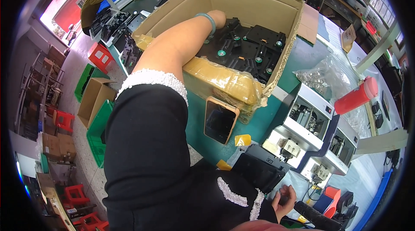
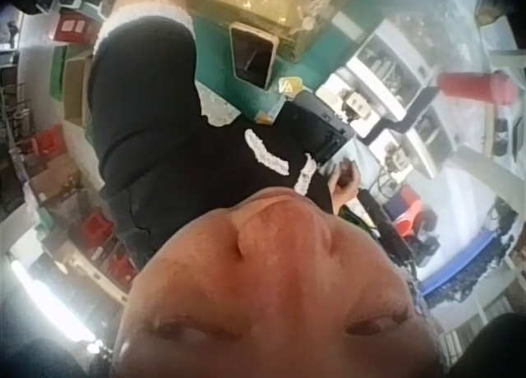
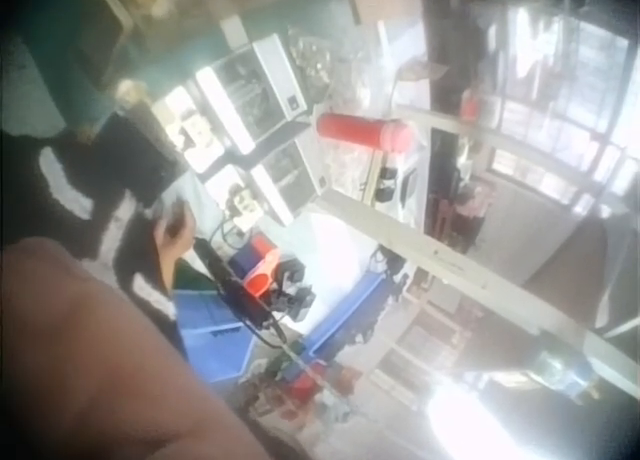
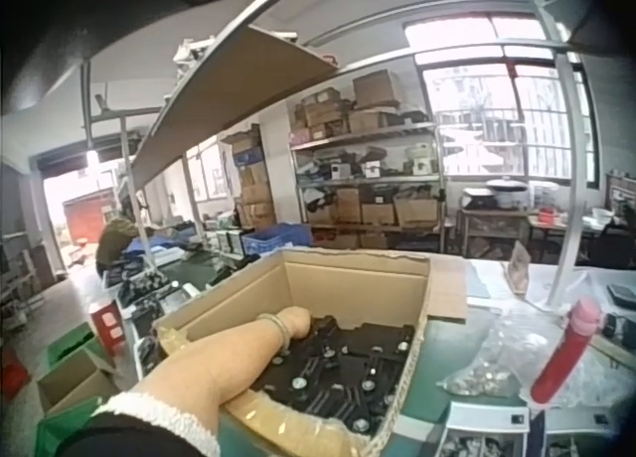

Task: The person assembles electronic housing components using an electric screwdriver.

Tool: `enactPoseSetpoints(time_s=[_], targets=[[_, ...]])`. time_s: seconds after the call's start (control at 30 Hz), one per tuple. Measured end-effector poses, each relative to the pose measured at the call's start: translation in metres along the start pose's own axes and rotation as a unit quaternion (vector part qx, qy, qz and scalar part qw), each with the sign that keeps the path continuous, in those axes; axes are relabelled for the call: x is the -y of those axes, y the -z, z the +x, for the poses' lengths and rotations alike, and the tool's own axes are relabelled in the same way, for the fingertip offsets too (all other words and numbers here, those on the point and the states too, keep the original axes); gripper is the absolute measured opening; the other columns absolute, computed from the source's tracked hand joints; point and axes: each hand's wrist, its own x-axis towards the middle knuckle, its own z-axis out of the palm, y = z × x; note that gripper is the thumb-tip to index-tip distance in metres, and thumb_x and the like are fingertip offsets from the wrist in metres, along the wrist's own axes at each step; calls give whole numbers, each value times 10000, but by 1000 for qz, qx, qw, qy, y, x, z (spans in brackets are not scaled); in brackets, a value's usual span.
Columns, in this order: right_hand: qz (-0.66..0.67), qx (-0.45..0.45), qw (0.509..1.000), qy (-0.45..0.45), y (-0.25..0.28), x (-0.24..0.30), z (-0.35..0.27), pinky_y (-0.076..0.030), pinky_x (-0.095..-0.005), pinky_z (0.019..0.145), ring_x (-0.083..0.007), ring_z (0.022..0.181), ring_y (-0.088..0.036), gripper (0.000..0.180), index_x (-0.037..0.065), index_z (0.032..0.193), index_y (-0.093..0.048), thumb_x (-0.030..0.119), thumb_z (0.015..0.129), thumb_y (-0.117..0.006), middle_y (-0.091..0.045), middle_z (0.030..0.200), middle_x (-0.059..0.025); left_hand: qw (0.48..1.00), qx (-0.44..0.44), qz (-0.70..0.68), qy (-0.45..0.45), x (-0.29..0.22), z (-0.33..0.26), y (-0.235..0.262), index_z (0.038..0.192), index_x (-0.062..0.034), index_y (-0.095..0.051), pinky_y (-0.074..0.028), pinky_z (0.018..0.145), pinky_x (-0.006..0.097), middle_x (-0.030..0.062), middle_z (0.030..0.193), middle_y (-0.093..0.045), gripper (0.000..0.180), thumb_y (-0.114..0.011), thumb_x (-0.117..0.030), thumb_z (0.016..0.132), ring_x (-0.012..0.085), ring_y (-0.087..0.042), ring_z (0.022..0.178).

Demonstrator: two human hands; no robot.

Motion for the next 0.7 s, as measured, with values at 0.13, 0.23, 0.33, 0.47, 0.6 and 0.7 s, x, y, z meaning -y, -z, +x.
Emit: enactPoseSetpoints(time_s=[0.13, 0.23, 0.33, 0.47, 0.6, 0.7], targets=[[-5, -7, 1000, 7, 0, -1, 1, -467, -296, 831, -187, 864, -599, 445, -11, 1223, -533, 18, 794, -651, -628, 1026, -135, 999, -34, 2, 5, 7, 12, -7, 1114, -94, -674, -480, 903, 414, 179, 1123, -656, 323, -569, -100, 809, 350, -608, 1067], [-11, -5, 1000, 6, 0, 1, 1, -467, -297, 828, -188, 864, -600, 437, -8, 1215, -537, 19, 794, -651, -628, 1019, -132, 999, -38, 7, -10, 13, 16, -9, 1088, -87, -684, -483, 896, 416, 178, 1093, -665, 299, -571, -132, 815, 353, -612, 1052], [-25, -10, 1000, 0, -1, 5, 0, -468, -300, 823, -191, 858, -600, 432, -8, 1209, -540, 19, 792, -650, -628, 1005, -129, 999, -35, 4, -18, 6, 16, -8, 1072, -80, -686, -482, 897, 417, 175, 1094, -666, 290, -586, -160, 812, 353, -615, 1042], [-34, -2, 999, 31, 0, 4, 2, -472, -309, 800, -202, 827, -598, 416, -9, 1183, -548, 16, 781, -652, -626, 969, -126, 1000, -15, -4, 8, 8, 15, -6, 1070, -85, -682, -483, 894, 417, 169, 1093, -666, 290, -605, -203, 816, 348, -617, 1039], [-25, -6, 999, 47, 0, -7, 2, -471, -312, 777, -210, 806, -595, 411, -8, 1165, -554, 11, 768, -657, -621, 943, -128, 1000, -23, -8, 2, 9, 11, -3, 1056, -79, -673, -489, 878, 419, 159, 1078, -670, 302, -636, -265, 821, 345, -617, 1028], [-31, -10, 998, 59, 0, -4, 3, -470, -315, 761, -215, 797, -591, 400, -6, 1145, -560, 9, 759, -665, -619, 921, -130, 1000, -24, -19, 1, 7, 9, 4, 1041, -73, -667, -493, 866, 417, 151, 1054, -676, 321, -673, -287, 801, 340, -621, 1012]])
